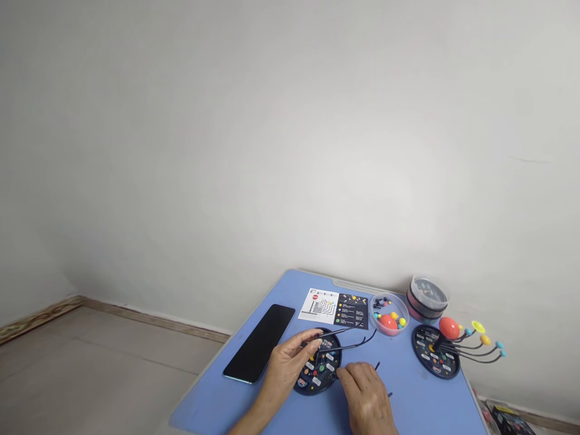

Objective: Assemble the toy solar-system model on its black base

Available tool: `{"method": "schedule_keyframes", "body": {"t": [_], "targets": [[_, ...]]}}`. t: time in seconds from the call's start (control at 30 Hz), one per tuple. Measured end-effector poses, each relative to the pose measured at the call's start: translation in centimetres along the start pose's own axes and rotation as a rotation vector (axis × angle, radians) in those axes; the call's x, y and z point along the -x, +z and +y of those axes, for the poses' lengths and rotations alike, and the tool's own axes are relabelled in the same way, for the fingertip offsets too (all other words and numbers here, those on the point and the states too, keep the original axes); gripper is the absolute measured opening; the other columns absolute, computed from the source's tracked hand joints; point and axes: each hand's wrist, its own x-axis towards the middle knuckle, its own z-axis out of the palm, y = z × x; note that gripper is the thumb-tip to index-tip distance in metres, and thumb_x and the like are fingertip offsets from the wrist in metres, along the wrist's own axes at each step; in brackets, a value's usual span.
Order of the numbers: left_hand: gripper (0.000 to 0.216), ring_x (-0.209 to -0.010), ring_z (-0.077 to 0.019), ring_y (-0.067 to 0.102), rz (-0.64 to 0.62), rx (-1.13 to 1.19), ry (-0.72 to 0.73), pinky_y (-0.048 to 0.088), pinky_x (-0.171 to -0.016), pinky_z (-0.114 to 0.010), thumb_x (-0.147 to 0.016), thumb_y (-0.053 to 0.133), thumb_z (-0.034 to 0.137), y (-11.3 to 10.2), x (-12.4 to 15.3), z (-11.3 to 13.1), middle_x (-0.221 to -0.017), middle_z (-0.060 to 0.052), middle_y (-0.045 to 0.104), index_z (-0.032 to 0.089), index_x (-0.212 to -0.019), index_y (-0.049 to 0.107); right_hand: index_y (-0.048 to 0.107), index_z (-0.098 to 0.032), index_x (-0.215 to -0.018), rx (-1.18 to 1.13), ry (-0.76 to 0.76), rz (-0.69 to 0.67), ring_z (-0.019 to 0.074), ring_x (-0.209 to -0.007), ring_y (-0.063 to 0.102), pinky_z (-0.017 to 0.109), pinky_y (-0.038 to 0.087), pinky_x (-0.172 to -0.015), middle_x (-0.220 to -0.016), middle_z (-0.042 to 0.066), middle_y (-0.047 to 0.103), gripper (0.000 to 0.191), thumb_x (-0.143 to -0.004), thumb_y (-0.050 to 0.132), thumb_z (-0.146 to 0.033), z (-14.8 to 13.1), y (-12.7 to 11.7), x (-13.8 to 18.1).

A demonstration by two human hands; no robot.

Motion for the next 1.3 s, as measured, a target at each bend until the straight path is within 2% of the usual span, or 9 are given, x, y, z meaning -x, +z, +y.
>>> {"method": "schedule_keyframes", "body": {"t": [0.33,0.53,0.7,1.07,1.3], "targets": [[0.048,-0.047,-0.0132,0.055,0.004,-0.005,0.02,0.046,-0.036,-0.019,-0.063,0.077,0.06,0.0,-0.1,0.0,-0.069,-0.003,0.07,0.019,-0.088,0.08,0.064,-0.015,-0.105,0.017,-0.021,0.003,0.0178,-0.071,0.063,0.03,0.053,-0.064,-0.083,0.008,0.069,0.034,-0.095,0.034,-0.004,0.3,0.1,-0.9],[0.044,-0.042,-0.011,0.051,0.0,-0.025,0.039,0.042,-0.033,-0.018,-0.066,0.075,0.057,-0.1,-0.3,-0.6,-0.065,-0.001,0.069,0.02,-0.089,0.08,0.064,-0.015,-0.105,0.019,-0.052,-0.023,0.0175,-0.069,0.063,0.029,0.052,-0.062,-0.082,0.008,0.07,0.035,-0.096,0.032,-0.003,-0.1,0.1,-1.9],[0.037,-0.048,-0.0136,0.058,-0.007,-0.045,0.073,0.045,-0.037,-0.018,-0.072,0.072,0.052,-0.3,-0.4,-0.7,-0.064,-0.001,0.069,0.021,-0.091,0.079,0.063,-0.016,-0.103,0.003,-0.05,-0.038,0.0179,-0.068,0.063,0.029,0.051,-0.061,-0.082,0.008,0.069,0.034,-0.097,0.032,-0.005,-0.3,0.3,-2.2],[0.032,-0.056,-0.016,0.064,0.029,-0.052,0.109,0.051,-0.045,-0.019,-0.073,0.072,0.047,-0.3,-0.4,0.0,-0.066,-0.001,0.07,0.021,-0.09,0.08,0.063,-0.016,-0.107,0.03,-0.002,-0.045,0.019,-0.073,0.065,0.03,0.053,-0.063,-0.087,0.009,0.071,0.033,-0.098,0.032,-0.008,0.0,0.8,-2.3],[0.033,-0.063,-0.0187,0.068,0.068,-0.062,0.157,0.056,-0.052,-0.022,-0.074,0.072,0.048,-0.2,-0.5,0.7,-0.066,-0.001,0.071,0.02,-0.09,0.079,0.064,-0.016,-0.106,0.051,0.051,-0.051,0.0198,-0.074,0.065,0.03,0.054,-0.063,-0.087,0.009,0.069,0.032,-0.097,0.035,-0.008,1.0,1.4,-4.3]]}}
